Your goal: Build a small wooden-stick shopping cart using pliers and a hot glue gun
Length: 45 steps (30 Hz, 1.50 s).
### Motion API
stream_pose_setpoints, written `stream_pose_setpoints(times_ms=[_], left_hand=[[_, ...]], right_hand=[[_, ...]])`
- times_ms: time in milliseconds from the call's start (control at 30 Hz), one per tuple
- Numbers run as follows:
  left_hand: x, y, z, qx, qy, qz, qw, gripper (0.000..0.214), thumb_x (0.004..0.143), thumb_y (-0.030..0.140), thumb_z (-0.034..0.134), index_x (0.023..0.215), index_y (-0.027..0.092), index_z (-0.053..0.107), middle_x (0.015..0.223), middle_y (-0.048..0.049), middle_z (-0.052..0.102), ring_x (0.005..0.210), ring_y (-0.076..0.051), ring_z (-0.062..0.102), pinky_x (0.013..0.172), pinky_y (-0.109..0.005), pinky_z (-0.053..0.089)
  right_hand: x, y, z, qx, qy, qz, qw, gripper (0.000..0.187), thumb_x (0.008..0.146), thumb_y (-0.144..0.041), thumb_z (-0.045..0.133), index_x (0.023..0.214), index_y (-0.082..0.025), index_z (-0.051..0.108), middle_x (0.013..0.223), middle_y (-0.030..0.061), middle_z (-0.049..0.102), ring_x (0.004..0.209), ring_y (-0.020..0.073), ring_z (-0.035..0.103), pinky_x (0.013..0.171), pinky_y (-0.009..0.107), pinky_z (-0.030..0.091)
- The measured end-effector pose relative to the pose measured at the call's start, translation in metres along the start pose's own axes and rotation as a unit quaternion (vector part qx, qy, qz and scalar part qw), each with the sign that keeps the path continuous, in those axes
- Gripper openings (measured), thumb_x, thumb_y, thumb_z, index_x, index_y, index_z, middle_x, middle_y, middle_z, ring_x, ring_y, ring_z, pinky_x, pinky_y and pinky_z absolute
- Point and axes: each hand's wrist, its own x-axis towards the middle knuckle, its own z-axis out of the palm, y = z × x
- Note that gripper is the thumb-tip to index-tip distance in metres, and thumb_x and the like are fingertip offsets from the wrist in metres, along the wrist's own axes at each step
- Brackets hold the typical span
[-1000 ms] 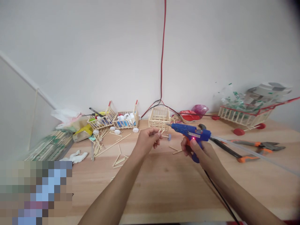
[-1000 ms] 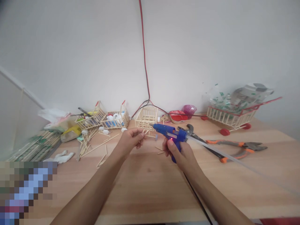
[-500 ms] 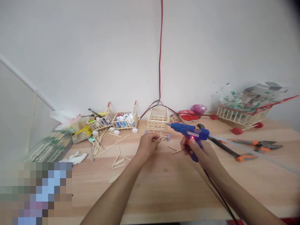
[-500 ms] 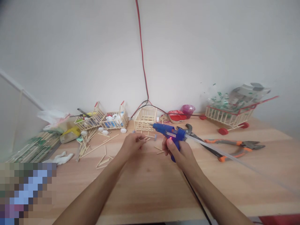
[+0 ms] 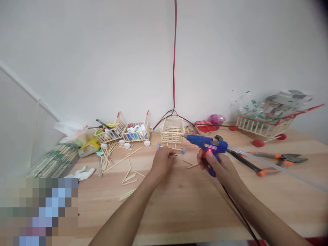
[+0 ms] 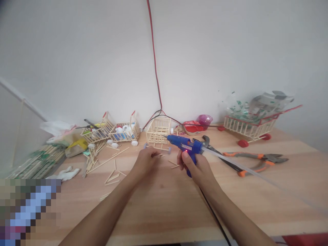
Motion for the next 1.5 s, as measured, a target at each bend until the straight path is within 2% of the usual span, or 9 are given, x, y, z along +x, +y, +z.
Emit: stream_pose_setpoints(times_ms=[267, 467, 567, 700, 833, 967, 1067, 1200, 1500], left_hand=[[-0.005, -0.001, 0.001, 0.03, 0.001, 0.005, 1.0, 0.018, 0.075, 0.008, 0.057, 0.076, 0.018, 0.072, 0.081, -0.0042, 0.068, 0.082, -0.018, 0.057, 0.076, -0.028, 0.04], [-0.004, -0.002, 0.003, -0.004, 0.01, 0.005, 1.0, 0.026, 0.076, 0.008, 0.059, 0.09, 0.022, 0.075, 0.09, -0.0038, 0.072, 0.087, -0.019, 0.06, 0.081, -0.029, 0.043], [-0.004, -0.002, 0.004, -0.019, 0.014, 0.014, 1.0, 0.029, 0.077, 0.008, 0.057, 0.091, 0.024, 0.076, 0.092, -0.0032, 0.073, 0.088, -0.019, 0.061, 0.082, -0.029, 0.043], [0.0, 0.0, 0.003, -0.011, 0.027, 0.003, 1.0, 0.02, 0.079, 0.014, 0.06, 0.086, 0.021, 0.077, 0.083, -0.0047, 0.073, 0.079, -0.018, 0.06, 0.078, -0.03, 0.042], [0.005, 0.001, 0.0, -0.136, 0.035, -0.046, 0.989, 0.016, 0.077, 0.023, 0.063, 0.084, 0.02, 0.078, 0.074, -0.0028, 0.072, 0.067, -0.015, 0.057, 0.066, -0.026, 0.04], [0.007, 0.005, -0.002, -0.312, 0.016, -0.088, 0.946, 0.019, 0.069, 0.029, 0.07, 0.081, 0.016, 0.077, 0.068, -0.0022, 0.069, 0.058, -0.011, 0.053, 0.058, -0.023, 0.039], [0.006, 0.01, -0.004, -0.386, -0.003, -0.111, 0.916, 0.028, 0.064, 0.035, 0.074, 0.082, 0.013, 0.077, 0.06, -0.0009, 0.063, 0.047, -0.006, 0.04, 0.047, -0.02, 0.029], [0.004, 0.014, -0.004, -0.418, 0.001, -0.097, 0.903, 0.035, 0.062, 0.04, 0.076, 0.083, 0.012, 0.076, 0.061, -0.0005, 0.06, 0.047, -0.005, 0.039, 0.046, -0.02, 0.028], [0.005, 0.009, -0.002, -0.375, 0.014, -0.091, 0.922, 0.026, 0.065, 0.035, 0.072, 0.08, 0.013, 0.076, 0.061, -0.0006, 0.062, 0.05, -0.006, 0.044, 0.048, -0.02, 0.034]], right_hand=[[0.001, 0.001, 0.002, 0.023, -0.013, 0.037, 0.999, 0.044, 0.09, -0.058, 0.043, 0.078, -0.018, 0.057, 0.067, 0.0026, 0.057, 0.058, 0.0134, 0.051, 0.053, 0.026, 0.037], [-0.008, -0.009, -0.006, 0.005, -0.003, 0.094, 0.996, 0.048, 0.085, -0.063, 0.047, 0.074, -0.017, 0.057, 0.062, 0.0027, 0.056, 0.054, 0.0131, 0.05, 0.049, 0.025, 0.036], [-0.013, 0.0, -0.006, 0.007, -0.003, 0.126, 0.992, 0.048, 0.082, -0.064, 0.05, 0.072, -0.017, 0.056, 0.059, 0.0023, 0.055, 0.051, 0.0126, 0.048, 0.046, 0.025, 0.034], [-0.017, 0.017, -0.002, -0.005, -0.008, 0.129, 0.992, 0.046, 0.084, -0.06, 0.05, 0.071, -0.017, 0.055, 0.061, 0.0025, 0.056, 0.053, 0.0126, 0.049, 0.048, 0.025, 0.035], [-0.02, 0.02, 0.0, -0.031, -0.022, 0.107, 0.994, 0.048, 0.087, -0.06, 0.046, 0.071, -0.016, 0.056, 0.063, 0.0029, 0.056, 0.056, 0.0132, 0.05, 0.05, 0.025, 0.037], [-0.024, 0.014, 0.0, -0.047, -0.025, 0.088, 0.995, 0.05, 0.087, -0.062, 0.043, 0.069, -0.017, 0.055, 0.061, 0.002, 0.054, 0.056, 0.0136, 0.05, 0.052, 0.025, 0.038], [-0.025, 0.011, 0.0, -0.058, -0.024, 0.074, 0.995, 0.05, 0.088, -0.061, 0.041, 0.068, -0.018, 0.054, 0.06, 0.0013, 0.053, 0.055, 0.0133, 0.049, 0.053, 0.026, 0.037], [-0.025, 0.012, 0.0, -0.057, -0.032, 0.07, 0.995, 0.049, 0.09, -0.06, 0.04, 0.07, -0.017, 0.054, 0.062, 0.0012, 0.053, 0.056, 0.013, 0.049, 0.054, 0.026, 0.036], [-0.025, 0.015, 0.0, -0.057, -0.023, 0.074, 0.995, 0.047, 0.09, -0.059, 0.041, 0.072, -0.017, 0.053, 0.062, 0.0013, 0.054, 0.057, 0.0131, 0.05, 0.053, 0.026, 0.036]])
